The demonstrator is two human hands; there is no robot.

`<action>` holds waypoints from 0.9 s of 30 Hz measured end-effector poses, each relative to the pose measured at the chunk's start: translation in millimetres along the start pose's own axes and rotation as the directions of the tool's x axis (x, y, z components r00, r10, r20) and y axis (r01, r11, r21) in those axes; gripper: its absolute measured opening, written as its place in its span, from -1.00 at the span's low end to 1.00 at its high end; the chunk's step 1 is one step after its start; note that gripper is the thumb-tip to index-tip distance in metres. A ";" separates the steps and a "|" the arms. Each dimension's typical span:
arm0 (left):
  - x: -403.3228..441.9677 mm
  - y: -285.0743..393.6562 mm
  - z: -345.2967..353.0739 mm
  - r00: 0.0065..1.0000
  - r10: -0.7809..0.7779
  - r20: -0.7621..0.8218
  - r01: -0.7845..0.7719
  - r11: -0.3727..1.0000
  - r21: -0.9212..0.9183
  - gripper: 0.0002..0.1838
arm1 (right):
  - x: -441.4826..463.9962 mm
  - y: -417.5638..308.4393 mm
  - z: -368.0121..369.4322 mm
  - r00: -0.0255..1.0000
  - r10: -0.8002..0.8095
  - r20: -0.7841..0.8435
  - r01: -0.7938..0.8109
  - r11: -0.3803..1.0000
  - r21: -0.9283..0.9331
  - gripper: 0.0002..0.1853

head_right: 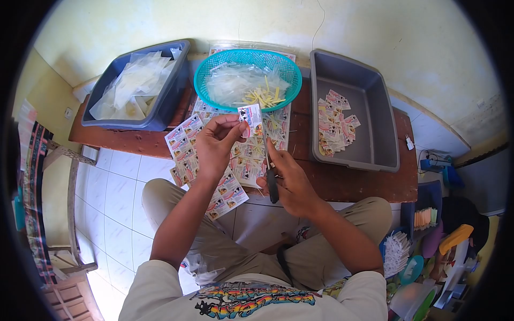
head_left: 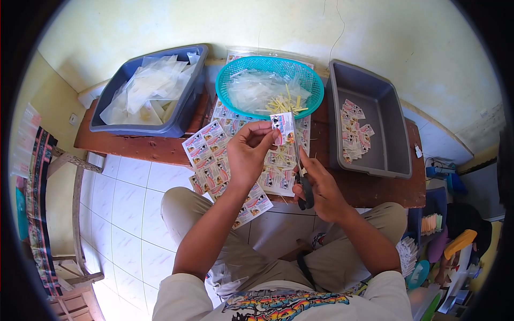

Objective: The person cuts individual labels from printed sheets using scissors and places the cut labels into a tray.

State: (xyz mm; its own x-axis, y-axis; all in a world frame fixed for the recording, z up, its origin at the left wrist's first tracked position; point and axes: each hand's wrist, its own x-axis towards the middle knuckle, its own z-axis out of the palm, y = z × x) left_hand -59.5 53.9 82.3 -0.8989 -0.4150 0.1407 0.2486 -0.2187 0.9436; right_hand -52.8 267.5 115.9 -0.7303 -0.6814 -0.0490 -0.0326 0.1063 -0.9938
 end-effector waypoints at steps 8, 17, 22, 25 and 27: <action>-0.1 0.7 0.4 1.000 -0.005 -0.005 0.005 1.000 -0.003 -0.76 | 0.0 2.6 0.5 1.000 0.001 0.000 -0.001 1.000 -0.016 -0.06; 0.2 1.2 0.4 1.000 -0.009 -0.016 0.009 1.000 -0.006 -0.76 | 0.1 2.3 0.3 1.000 -0.014 0.005 0.014 0.998 -0.057 -0.06; 0.9 0.6 -0.2 1.000 -0.012 -0.011 0.012 1.000 -0.011 -0.76 | 0.2 2.2 0.5 1.000 0.000 0.003 0.000 1.000 -0.018 -0.06; 1.4 -0.8 -0.5 1.000 -0.022 -0.020 0.022 1.000 -0.013 -0.76 | 0.5 1.6 0.1 1.000 -0.008 -0.001 0.008 0.998 -0.055 -0.07; 1.1 0.4 -0.5 1.000 -0.024 -0.019 0.024 1.000 -0.009 -0.76 | 0.5 3.5 0.2 1.000 -0.012 -0.003 0.012 0.999 -0.047 -0.07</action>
State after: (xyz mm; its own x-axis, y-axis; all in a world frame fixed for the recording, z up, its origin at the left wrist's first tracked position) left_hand -60.2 53.0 82.6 -0.8975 -0.4266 0.1119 0.2300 -0.2363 0.9441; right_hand -53.1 267.4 112.4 -0.7319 -0.6804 -0.0368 -0.0729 0.1319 -0.9886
